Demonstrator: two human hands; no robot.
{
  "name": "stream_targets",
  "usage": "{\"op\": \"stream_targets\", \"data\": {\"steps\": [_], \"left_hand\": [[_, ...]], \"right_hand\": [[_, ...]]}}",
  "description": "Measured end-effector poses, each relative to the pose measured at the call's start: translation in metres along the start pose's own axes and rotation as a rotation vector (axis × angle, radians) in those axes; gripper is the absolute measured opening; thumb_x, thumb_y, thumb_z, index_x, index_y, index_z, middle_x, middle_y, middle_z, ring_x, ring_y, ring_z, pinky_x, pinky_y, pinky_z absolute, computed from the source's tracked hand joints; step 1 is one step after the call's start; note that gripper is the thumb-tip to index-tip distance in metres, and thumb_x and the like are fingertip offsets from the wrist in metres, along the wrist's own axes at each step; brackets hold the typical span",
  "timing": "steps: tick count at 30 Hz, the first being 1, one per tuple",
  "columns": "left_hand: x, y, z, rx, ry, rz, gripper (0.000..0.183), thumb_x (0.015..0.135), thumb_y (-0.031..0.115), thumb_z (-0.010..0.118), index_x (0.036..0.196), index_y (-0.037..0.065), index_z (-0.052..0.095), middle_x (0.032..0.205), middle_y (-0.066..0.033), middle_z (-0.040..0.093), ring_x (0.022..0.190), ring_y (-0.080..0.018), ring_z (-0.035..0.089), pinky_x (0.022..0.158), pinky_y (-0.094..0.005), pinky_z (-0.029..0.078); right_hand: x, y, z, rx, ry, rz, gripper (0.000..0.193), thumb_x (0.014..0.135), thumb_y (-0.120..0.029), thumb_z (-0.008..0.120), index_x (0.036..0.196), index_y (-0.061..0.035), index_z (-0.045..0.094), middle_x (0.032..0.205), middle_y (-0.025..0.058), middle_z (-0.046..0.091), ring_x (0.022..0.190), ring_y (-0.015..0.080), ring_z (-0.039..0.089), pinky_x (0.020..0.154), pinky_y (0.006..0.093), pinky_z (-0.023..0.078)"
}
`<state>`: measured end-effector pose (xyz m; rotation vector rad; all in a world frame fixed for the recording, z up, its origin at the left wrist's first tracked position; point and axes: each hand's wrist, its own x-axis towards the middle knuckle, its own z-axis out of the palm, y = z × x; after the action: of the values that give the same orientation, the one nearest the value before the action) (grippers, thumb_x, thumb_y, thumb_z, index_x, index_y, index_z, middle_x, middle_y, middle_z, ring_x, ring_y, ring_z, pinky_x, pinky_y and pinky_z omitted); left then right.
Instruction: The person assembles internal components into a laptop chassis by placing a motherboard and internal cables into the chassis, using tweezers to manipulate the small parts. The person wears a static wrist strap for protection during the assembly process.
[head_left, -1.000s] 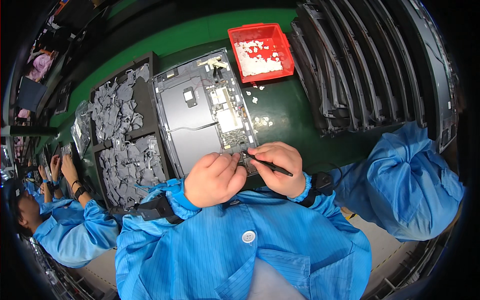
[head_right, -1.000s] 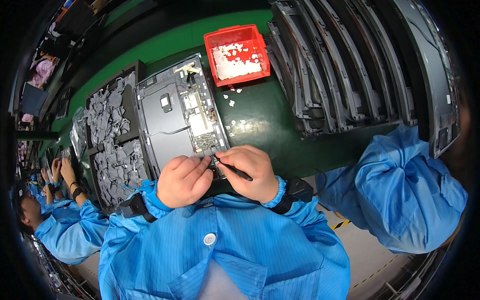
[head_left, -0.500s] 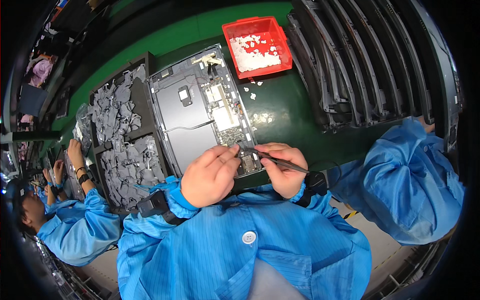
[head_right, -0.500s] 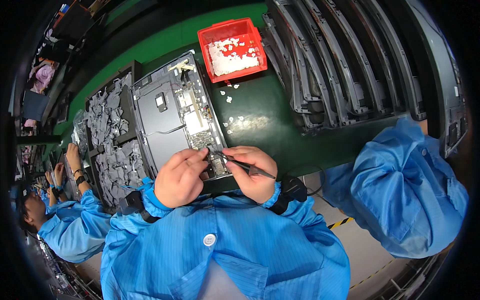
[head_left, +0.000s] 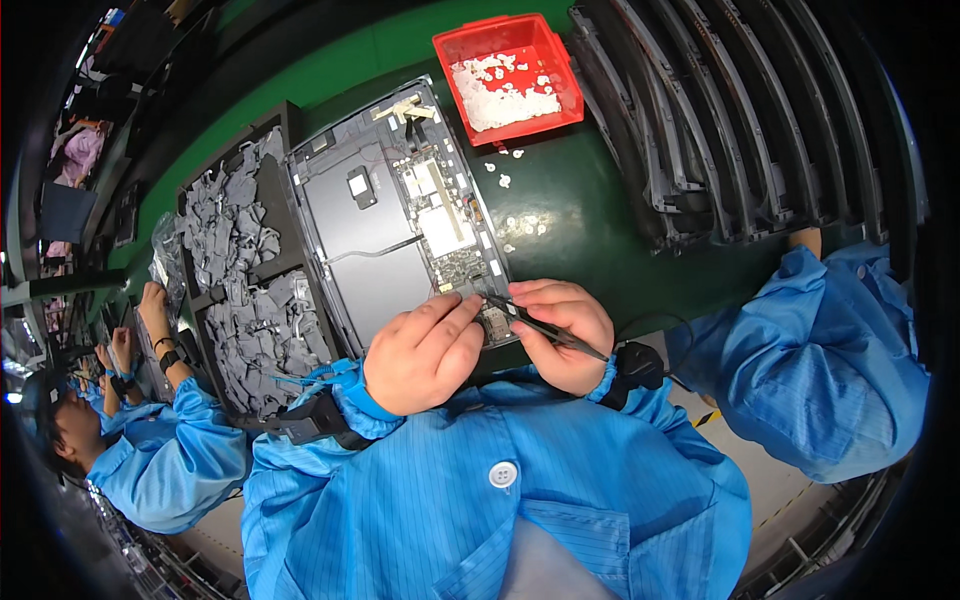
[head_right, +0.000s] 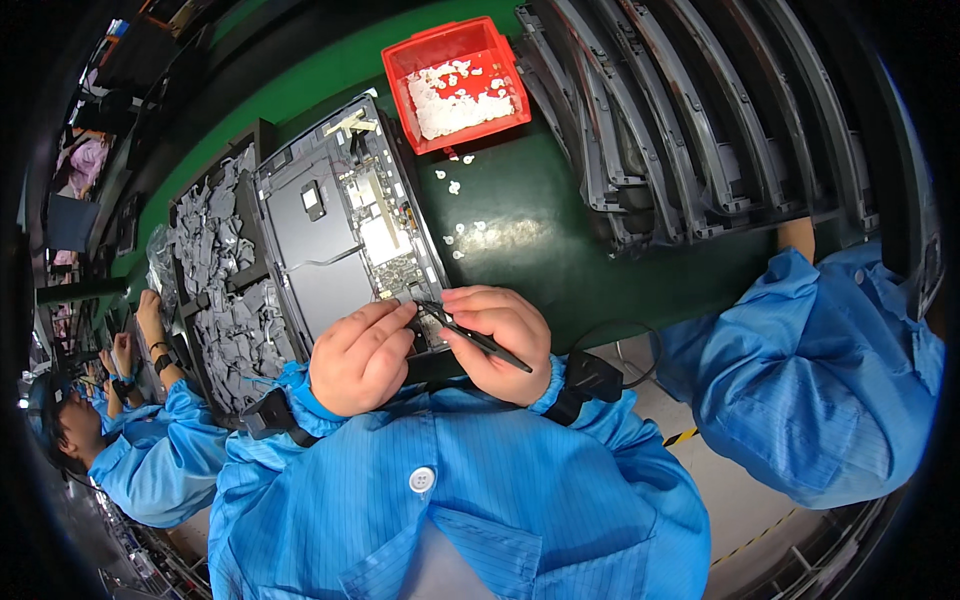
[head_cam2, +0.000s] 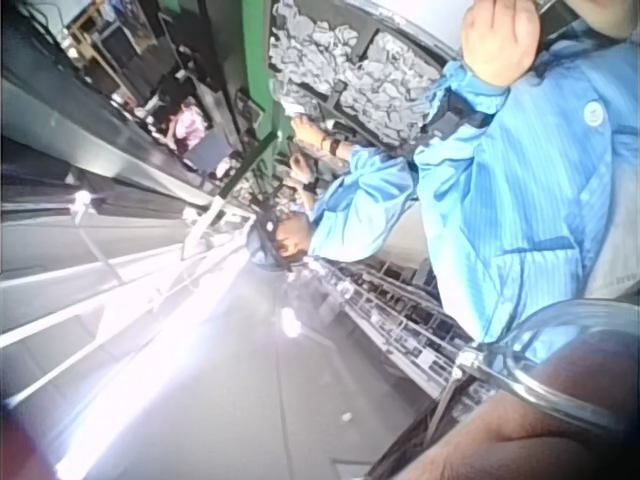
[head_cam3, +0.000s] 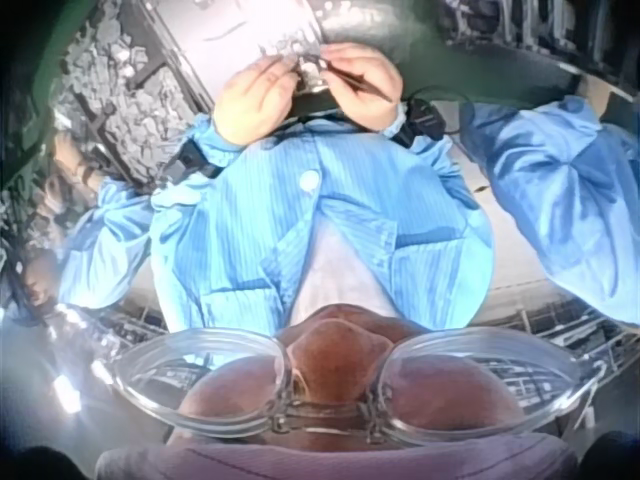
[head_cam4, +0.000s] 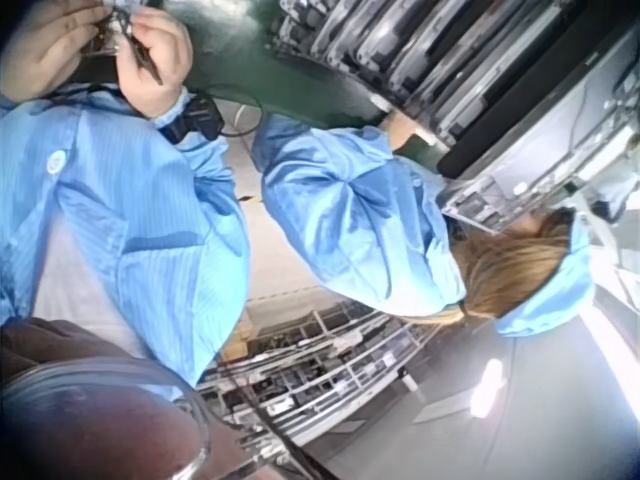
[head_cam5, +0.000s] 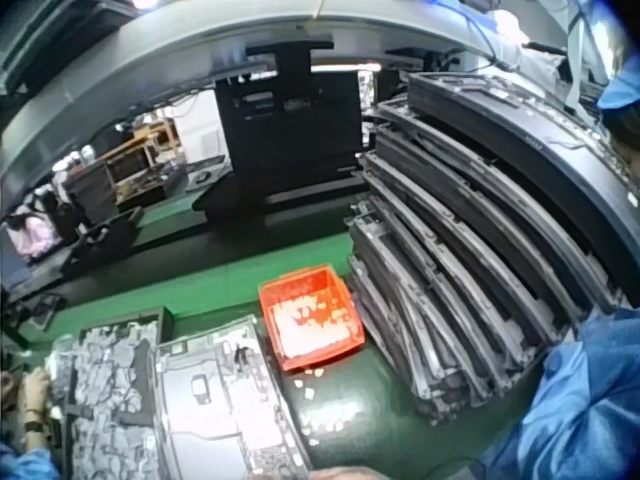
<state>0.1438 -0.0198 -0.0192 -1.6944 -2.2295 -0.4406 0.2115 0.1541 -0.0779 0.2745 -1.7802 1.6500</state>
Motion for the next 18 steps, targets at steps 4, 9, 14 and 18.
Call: {"op": "stream_targets", "data": {"steps": [4, 9, 14, 18], "left_hand": [[0.004, 0.002, -0.002, -0.037, 0.001, -0.019, 0.024, 0.061, 0.003, 0.061, 0.085, 0.000, 0.057, 0.094, -0.0129, 0.063, 0.083, -0.0270, 0.062, 0.062, -0.0308, 0.051], [0.007, 0.002, -0.002, -0.046, 0.003, -0.032, 0.024, 0.061, 0.003, 0.061, 0.084, -0.001, 0.057, 0.094, -0.0131, 0.063, 0.083, -0.0266, 0.062, 0.062, -0.0311, 0.051], [0.008, 0.002, -0.002, -0.059, -0.004, -0.043, 0.025, 0.060, 0.004, 0.061, 0.084, -0.001, 0.056, 0.094, -0.0133, 0.063, 0.083, -0.0267, 0.061, 0.063, -0.0319, 0.051], [0.008, 0.001, -0.001, -0.102, -0.018, -0.066, 0.027, 0.058, 0.002, 0.060, 0.084, -0.001, 0.055, 0.094, -0.0141, 0.062, 0.083, -0.0287, 0.060, 0.064, -0.0339, 0.051]], "right_hand": [[0.004, -0.002, 0.001, -0.070, -0.006, -0.020, 0.027, 0.063, 0.009, 0.072, 0.081, 0.0004, 0.054, 0.083, 0.0143, 0.062, 0.084, 0.0301, 0.064, 0.071, 0.0353, 0.052], [0.011, -0.007, -0.003, -0.158, -0.092, -0.100, 0.026, 0.061, 0.008, 0.073, 0.079, 0.0006, 0.054, 0.081, 0.0135, 0.063, 0.081, 0.0288, 0.065, 0.068, 0.0338, 0.053], [0.013, -0.008, -0.002, -0.212, -0.134, -0.141, 0.026, 0.061, 0.007, 0.072, 0.079, 0.0008, 0.054, 0.082, 0.0136, 0.063, 0.081, 0.0286, 0.065, 0.068, 0.0332, 0.053], [0.017, -0.008, -0.004, -0.149, -0.168, -0.071, 0.024, 0.063, 0.009, 0.070, 0.079, 0.0009, 0.054, 0.082, 0.0143, 0.063, 0.081, 0.0287, 0.065, 0.069, 0.0333, 0.053]]}}
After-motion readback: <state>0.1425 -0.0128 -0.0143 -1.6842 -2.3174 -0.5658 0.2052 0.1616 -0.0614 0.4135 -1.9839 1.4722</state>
